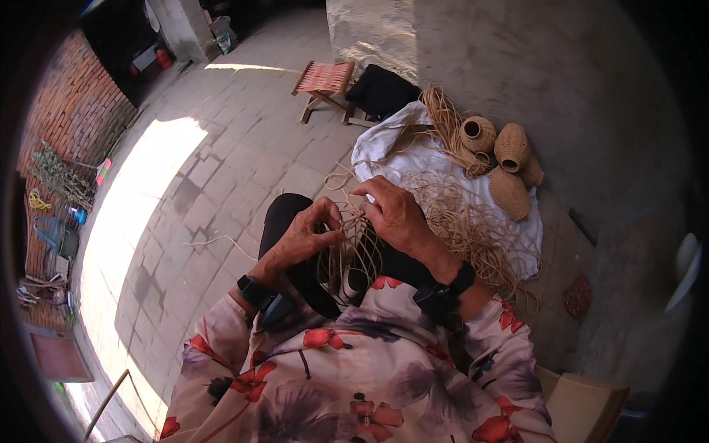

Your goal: The recorder is weaving a craft item from natural fibers in an outdoor workshop.

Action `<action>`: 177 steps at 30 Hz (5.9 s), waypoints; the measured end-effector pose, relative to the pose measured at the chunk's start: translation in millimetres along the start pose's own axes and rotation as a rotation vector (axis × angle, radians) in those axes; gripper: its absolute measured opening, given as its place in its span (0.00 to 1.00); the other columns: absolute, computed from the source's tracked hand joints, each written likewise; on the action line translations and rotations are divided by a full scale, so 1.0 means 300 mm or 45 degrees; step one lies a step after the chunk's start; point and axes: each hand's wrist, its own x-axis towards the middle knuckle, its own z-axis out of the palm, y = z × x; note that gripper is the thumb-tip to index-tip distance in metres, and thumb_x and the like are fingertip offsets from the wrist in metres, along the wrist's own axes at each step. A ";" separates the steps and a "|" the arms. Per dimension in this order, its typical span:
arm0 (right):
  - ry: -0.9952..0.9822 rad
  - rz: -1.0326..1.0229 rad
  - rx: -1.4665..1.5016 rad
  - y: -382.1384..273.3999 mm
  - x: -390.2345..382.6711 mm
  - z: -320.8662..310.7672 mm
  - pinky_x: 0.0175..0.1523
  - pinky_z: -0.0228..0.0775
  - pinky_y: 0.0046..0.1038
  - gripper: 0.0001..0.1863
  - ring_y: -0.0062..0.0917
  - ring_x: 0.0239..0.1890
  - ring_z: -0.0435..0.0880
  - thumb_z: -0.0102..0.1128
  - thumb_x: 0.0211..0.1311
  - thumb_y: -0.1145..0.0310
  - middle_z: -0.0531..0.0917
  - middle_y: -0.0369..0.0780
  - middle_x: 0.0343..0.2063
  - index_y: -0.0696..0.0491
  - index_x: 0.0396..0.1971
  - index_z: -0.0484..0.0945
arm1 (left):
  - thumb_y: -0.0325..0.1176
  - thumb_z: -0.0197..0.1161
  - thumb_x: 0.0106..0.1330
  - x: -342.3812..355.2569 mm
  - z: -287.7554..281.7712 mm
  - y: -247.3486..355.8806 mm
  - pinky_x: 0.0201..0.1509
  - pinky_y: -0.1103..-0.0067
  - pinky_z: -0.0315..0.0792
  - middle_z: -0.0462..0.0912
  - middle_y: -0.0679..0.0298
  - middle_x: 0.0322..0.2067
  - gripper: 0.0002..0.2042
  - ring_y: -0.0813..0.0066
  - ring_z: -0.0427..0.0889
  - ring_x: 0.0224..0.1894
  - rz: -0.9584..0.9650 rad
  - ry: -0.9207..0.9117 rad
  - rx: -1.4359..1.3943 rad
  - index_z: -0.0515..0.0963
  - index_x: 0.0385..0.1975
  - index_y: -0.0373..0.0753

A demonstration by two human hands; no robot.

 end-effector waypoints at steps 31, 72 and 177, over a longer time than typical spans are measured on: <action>-0.332 0.577 -0.154 0.216 0.092 0.174 0.37 0.73 0.39 0.18 0.41 0.30 0.83 0.62 0.52 0.52 0.83 0.44 0.24 0.55 0.25 0.81 | 0.28 0.63 0.50 0.000 0.083 0.002 0.38 0.72 0.69 0.74 0.63 0.23 0.11 0.65 0.76 0.27 0.124 0.335 0.342 0.68 0.29 0.38; 0.104 -0.069 -0.209 0.005 -0.169 0.177 0.36 0.74 0.37 0.10 0.40 0.33 0.79 0.63 0.50 0.76 0.74 0.44 0.29 0.55 0.30 0.71 | 0.30 0.60 0.69 0.023 -0.006 -0.034 0.42 0.85 0.68 0.76 0.74 0.30 0.05 0.88 0.72 0.35 -0.095 -0.043 -0.140 0.74 0.33 0.37; 0.209 -0.398 -0.670 0.035 -0.182 0.220 0.37 0.62 0.31 0.05 0.28 0.32 0.74 0.60 0.51 0.71 0.71 0.38 0.26 0.52 0.27 0.73 | 0.29 0.52 0.63 0.099 -0.075 0.026 0.45 0.80 0.74 0.77 0.65 0.38 0.09 0.75 0.82 0.39 -0.300 -0.440 -0.018 0.75 0.40 0.36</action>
